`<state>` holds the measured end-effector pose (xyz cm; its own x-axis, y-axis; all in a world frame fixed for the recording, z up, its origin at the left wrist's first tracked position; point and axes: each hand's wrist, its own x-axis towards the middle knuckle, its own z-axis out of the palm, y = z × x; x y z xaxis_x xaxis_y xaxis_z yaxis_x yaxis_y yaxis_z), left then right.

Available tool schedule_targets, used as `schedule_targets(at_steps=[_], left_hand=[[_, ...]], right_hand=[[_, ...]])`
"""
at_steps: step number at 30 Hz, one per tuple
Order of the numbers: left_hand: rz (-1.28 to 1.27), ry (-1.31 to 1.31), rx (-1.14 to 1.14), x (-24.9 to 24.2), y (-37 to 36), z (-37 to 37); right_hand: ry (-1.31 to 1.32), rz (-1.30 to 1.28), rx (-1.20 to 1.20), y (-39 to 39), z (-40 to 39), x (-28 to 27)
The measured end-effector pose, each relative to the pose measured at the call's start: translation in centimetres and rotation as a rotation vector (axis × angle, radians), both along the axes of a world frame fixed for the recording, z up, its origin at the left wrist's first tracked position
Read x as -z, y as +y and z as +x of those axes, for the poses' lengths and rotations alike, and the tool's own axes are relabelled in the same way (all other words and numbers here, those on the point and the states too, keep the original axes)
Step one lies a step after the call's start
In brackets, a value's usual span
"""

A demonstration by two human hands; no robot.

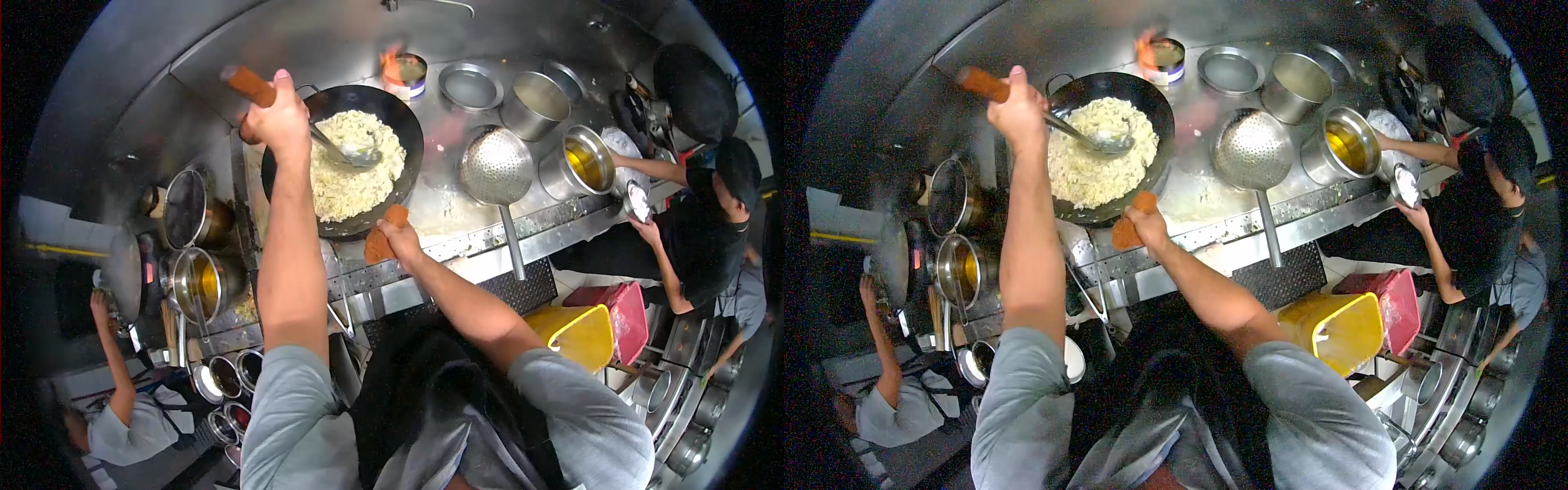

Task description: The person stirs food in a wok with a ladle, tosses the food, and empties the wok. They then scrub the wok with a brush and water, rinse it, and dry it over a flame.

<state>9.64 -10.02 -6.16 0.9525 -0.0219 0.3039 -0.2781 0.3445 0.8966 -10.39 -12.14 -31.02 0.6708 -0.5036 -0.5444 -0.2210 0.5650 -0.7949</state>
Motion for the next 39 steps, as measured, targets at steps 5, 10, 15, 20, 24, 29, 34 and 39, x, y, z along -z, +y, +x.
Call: schedule_targets(at_steps=[5, 10, 15, 20, 24, 29, 34, 39], left_hand=[[-0.043, -0.082, -0.039, 4.5, 0.6, -5.4], [-0.063, 0.036, -0.034, -0.9, 1.6, -3.8], [0.269, -0.209, -0.148, 6.8, 0.5, -1.6], [0.168, -0.058, 0.032, -3.4, 4.9, -3.4], [0.302, -0.367, -0.311, 8.3, 4.1, 0.7], [0.12, -0.097, -0.102, -3.4, 11.2, 1.3], [-0.085, -0.004, -0.178, 4.5, 10.5, 3.5], [-0.138, -0.096, -0.105, -2.4, 11.5, 5.0]], right_hand=[[0.011, 0.006, -0.115, -1.5, -5.6, -0.4], [0.093, -0.019, -0.097, -3.3, -16.3, -3.5], [0.249, 0.072, 0.003, -5.1, -23.3, 0.5], [0.162, 0.262, -0.091, -5.4, -21.0, -1.5], [0.107, 0.257, -0.296, -4.8, -13.8, -3.1], [0.256, 0.136, -0.338, -3.2, -3.2, -3.8], [0.162, 0.33, -0.126, -1.5, 1.7, -2.1], [0.145, 0.443, -0.183, -2.5, 1.7, -1.4]])
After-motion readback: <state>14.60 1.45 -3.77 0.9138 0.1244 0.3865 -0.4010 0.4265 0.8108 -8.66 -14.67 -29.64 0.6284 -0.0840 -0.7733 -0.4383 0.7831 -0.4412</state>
